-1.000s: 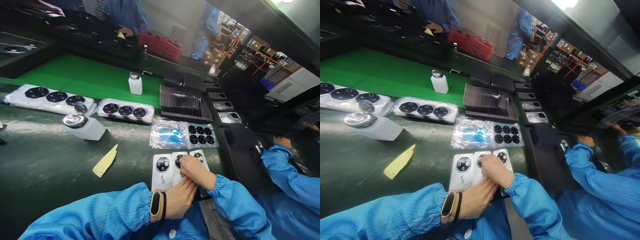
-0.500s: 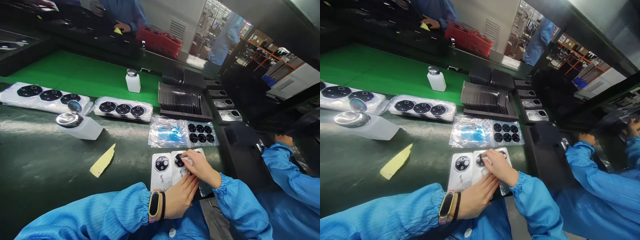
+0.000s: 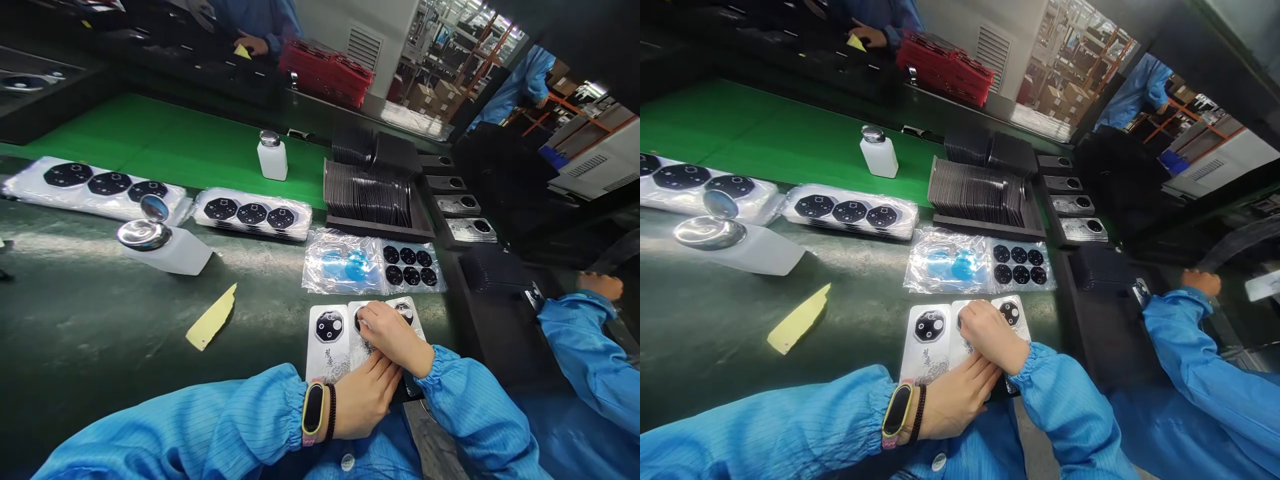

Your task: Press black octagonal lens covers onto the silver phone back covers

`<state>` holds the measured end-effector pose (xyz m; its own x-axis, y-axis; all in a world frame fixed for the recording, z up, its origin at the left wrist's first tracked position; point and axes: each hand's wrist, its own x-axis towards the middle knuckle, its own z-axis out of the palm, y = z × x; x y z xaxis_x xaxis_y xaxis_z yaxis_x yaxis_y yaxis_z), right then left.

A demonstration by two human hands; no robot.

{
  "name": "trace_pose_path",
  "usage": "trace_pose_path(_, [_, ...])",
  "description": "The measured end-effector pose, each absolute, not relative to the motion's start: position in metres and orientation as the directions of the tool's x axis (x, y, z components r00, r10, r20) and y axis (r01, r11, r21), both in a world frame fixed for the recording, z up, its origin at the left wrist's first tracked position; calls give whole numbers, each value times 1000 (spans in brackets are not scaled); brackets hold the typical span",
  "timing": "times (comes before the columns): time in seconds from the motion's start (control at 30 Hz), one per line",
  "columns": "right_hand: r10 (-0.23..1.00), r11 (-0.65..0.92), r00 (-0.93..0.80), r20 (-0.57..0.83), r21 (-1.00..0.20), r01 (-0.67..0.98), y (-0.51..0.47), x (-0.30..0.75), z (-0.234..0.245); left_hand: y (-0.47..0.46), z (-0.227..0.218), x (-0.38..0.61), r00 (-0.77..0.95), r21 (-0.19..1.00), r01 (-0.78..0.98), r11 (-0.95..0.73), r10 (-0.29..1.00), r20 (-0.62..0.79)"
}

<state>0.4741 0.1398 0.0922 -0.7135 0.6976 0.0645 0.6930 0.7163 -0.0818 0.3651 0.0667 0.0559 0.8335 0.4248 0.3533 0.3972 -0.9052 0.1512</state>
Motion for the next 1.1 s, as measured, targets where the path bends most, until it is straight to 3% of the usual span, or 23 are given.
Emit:
trace_pose_path(0.27, [693,720,-718,-57,46,692,142,466,96,64,57,365,816,149,402,-904,427,391])
trace_pose_path(0.6, [669,741,-718,-191,91,666,143,460,109,64,59,365,809,131,414,-901,430,400])
trace_pose_path(0.8, [671,739,-718,-183,92,667,143,461,109,65,56,367,805,126,418,-900,431,407])
trace_pose_path(1.0, [697,709,-702,-149,-9,706,144,462,107,65,54,366,831,147,403,-903,428,354])
trace_pose_path(1.1, [747,628,-661,-66,-257,735,144,472,114,64,50,365,829,149,404,-902,430,356])
